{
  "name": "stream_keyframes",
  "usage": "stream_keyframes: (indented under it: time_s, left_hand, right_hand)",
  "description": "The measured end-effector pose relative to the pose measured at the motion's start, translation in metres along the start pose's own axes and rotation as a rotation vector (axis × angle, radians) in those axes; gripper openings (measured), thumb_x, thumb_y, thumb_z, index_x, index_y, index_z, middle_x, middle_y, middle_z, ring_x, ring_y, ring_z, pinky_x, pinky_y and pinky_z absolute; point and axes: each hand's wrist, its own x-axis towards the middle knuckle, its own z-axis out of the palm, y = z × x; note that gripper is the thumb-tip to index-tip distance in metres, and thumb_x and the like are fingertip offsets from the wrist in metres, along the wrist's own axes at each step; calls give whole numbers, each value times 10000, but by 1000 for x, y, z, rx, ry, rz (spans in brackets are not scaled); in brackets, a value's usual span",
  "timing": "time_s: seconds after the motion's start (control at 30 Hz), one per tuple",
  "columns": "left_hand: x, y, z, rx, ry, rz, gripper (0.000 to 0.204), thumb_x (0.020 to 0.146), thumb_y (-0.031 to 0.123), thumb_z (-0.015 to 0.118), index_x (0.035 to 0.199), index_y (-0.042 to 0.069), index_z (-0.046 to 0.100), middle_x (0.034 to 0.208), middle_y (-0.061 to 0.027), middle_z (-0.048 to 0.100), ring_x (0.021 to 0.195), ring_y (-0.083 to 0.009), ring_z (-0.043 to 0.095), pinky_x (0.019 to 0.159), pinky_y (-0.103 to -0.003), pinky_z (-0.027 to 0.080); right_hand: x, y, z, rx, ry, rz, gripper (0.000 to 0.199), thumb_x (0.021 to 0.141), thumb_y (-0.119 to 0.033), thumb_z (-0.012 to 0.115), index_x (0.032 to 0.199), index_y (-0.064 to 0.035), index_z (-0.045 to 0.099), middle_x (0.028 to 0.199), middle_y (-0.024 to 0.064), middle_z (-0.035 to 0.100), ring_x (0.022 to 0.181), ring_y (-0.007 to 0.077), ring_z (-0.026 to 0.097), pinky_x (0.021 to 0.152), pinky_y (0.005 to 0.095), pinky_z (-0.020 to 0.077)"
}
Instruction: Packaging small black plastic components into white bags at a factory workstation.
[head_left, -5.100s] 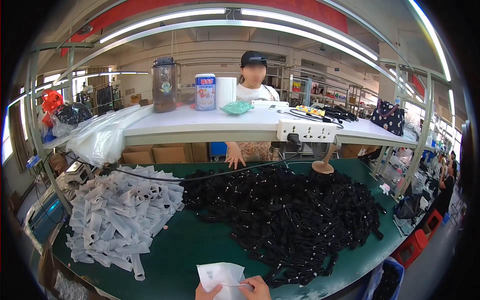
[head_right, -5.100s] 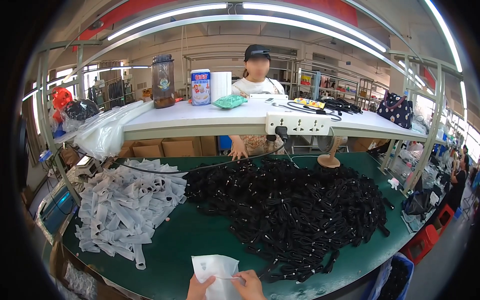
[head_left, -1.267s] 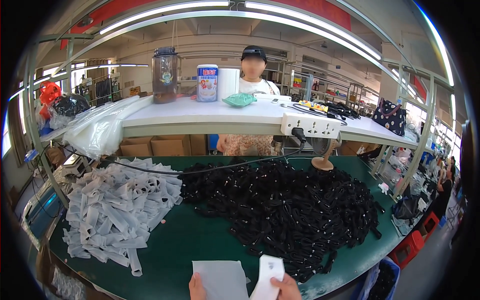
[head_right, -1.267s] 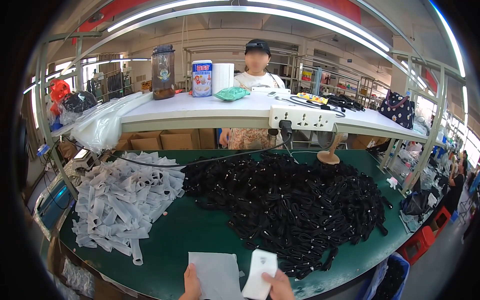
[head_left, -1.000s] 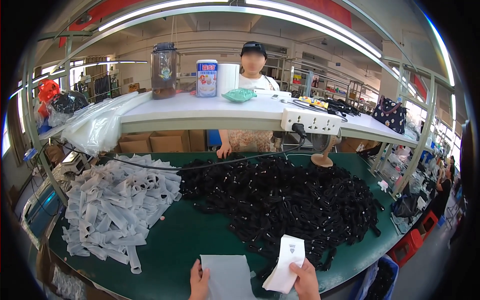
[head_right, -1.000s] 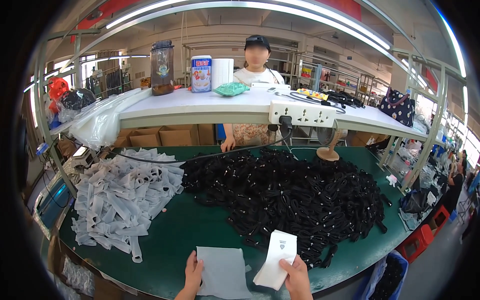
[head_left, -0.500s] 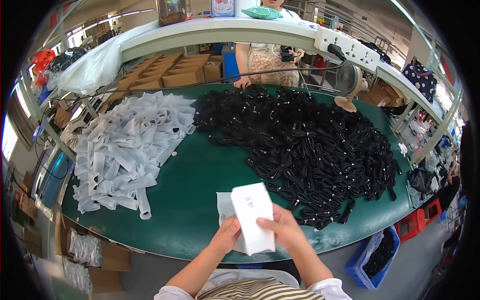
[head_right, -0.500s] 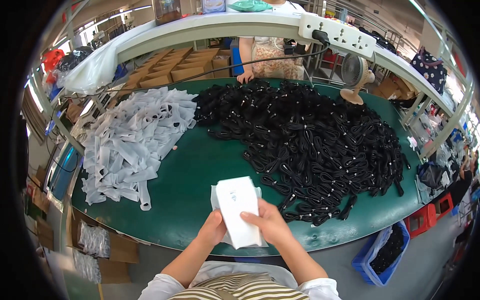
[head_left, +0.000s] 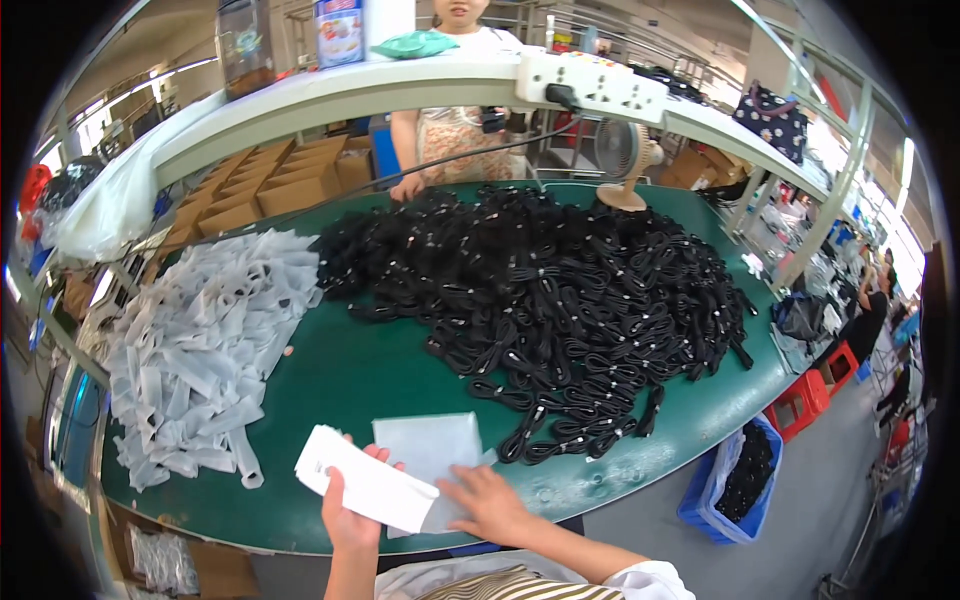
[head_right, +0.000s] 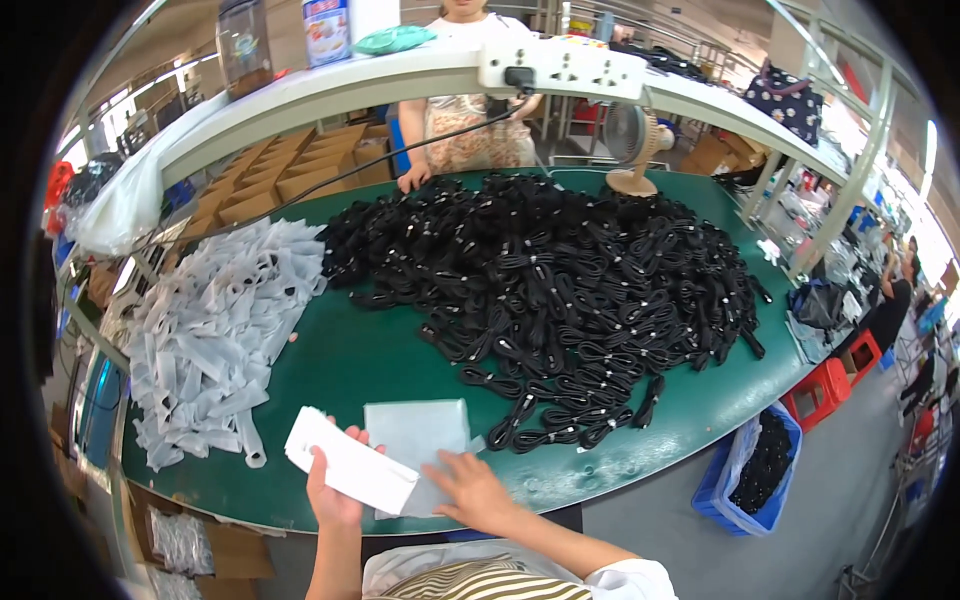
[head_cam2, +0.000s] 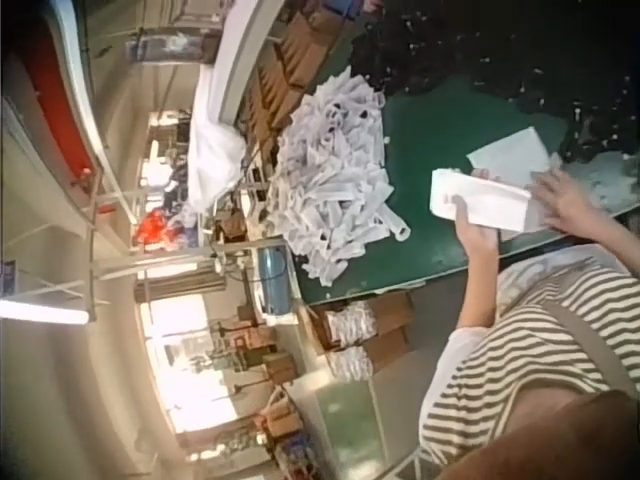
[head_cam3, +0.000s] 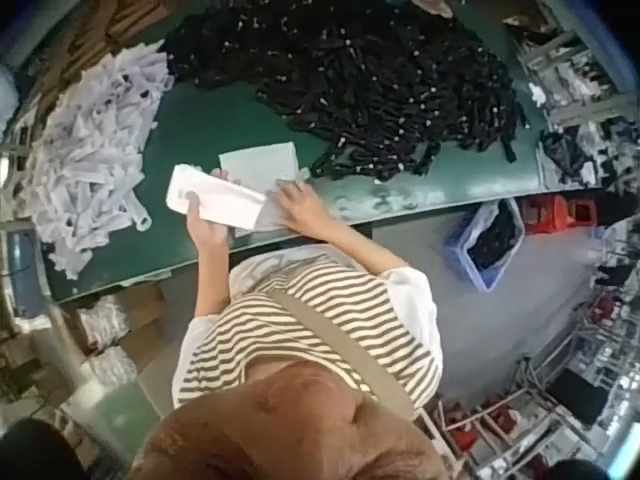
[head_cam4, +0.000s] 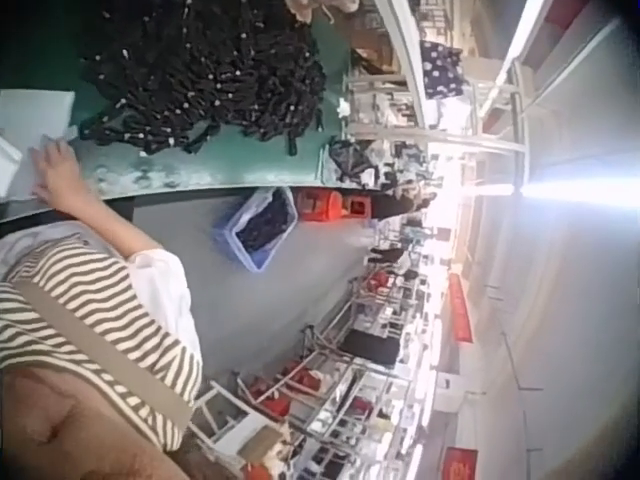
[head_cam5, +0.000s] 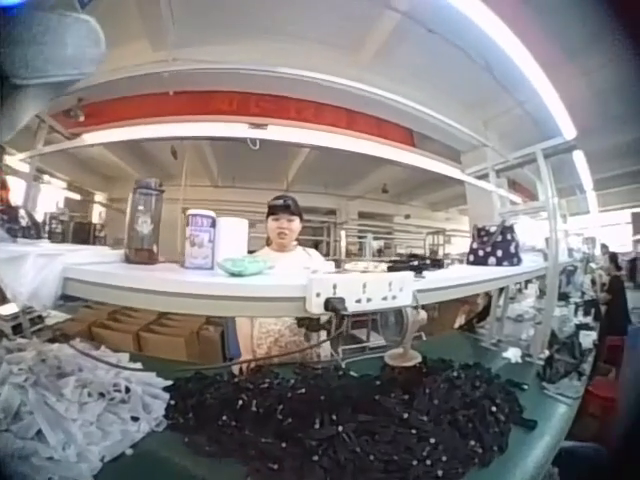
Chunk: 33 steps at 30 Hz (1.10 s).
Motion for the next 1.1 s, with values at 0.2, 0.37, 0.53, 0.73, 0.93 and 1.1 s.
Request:
stream_keyframes:
  time_s: [0.2,0.37,0.53,0.73,0.93,1.1]
  left_hand:
    - [-3,-6,2,49,-15,17,597,1004,422,464,1492,120,298,1294,-203,542,1214,-372,520,1042,-664,376]
    - [-3,-12,-4,-5,90,40,561,962,385,561,1424,107,408,1200,-179,604,1130,-316,585,976,-594,453]
    - [-1,-18,1,-28,148,6,505,975,338,562,1414,124,436,1174,-136,610,1084,-293,599,947,-570,472]
    - [0,-41,-39,-105,138,-85,559,991,366,542,1416,22,421,1337,-224,541,1246,-378,521,1072,-552,402]
    - [-4,-65,-57,-145,186,-163,580,977,369,566,1443,83,375,1338,-216,538,1239,-394,522,1048,-615,405]
    - [-5,-77,-62,-160,188,-167,578,981,371,561,1445,86,368,1340,-215,536,1241,-386,523,1060,-602,403]
  right_hand:
    - [-10,15,17,337,-168,165,347,791,-19,660,1135,-64,669,999,135,588,876,320,618,775,396,526]
    - [-4,50,-59,405,416,247,337,751,89,561,1031,-34,704,891,119,619,816,276,621,748,360,517]
    - [14,83,-215,329,1023,368,176,839,112,444,925,21,568,859,17,529,804,102,490,710,237,413]
    - [110,91,-368,-380,1301,-33,242,882,83,454,1080,43,587,962,104,582,893,199,563,841,290,436]
    - [227,99,-433,-633,1184,-117,284,894,34,508,1148,5,632,1017,159,611,913,317,609,823,332,474]
    - [301,99,-434,-641,971,17,302,900,-33,553,1192,-34,631,1049,160,621,930,333,613,830,364,486]
